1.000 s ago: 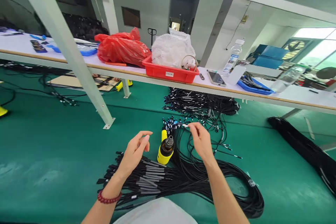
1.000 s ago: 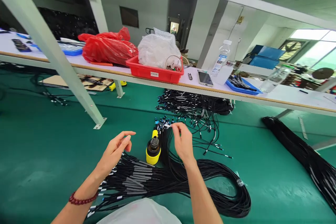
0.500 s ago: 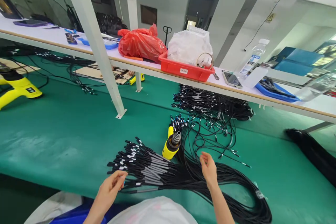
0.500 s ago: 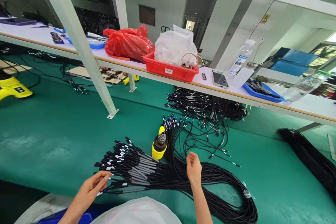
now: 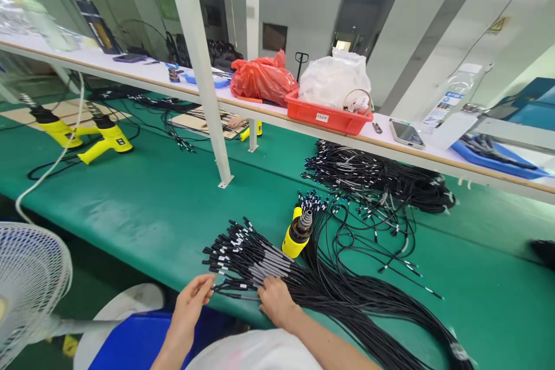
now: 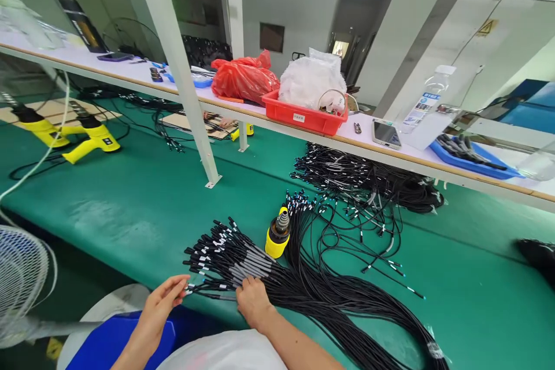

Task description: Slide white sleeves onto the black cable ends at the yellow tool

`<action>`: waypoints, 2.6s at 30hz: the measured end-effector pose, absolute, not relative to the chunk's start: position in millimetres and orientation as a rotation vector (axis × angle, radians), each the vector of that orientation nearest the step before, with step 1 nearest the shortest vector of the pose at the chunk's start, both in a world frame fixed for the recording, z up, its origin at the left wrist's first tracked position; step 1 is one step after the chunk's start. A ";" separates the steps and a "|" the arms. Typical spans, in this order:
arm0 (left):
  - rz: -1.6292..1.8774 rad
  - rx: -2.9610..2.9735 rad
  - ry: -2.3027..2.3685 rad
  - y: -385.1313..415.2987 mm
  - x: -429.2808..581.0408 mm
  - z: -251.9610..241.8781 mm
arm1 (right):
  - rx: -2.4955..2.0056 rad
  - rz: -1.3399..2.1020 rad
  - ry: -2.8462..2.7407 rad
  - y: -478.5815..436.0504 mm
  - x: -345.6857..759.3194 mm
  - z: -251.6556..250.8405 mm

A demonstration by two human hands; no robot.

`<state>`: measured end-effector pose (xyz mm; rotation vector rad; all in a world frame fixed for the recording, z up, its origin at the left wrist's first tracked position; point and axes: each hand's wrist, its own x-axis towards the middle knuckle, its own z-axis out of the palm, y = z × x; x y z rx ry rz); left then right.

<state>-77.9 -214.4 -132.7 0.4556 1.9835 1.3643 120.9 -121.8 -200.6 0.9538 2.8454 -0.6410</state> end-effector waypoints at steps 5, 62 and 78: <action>1.408 0.323 2.067 -249.5 -71.5 -133.9 | 0.933 -0.428 2.836 -131.9 118.7 -208.9; 0.811 2.112 1.298 -106.9 -55.2 22.8 | 1.898 -1.111 2.902 -113.0 166.3 58.2; 0.645 2.147 1.262 -57.9 -34.7 41.6 | 2.103 -1.519 2.829 -77.4 179.2 55.2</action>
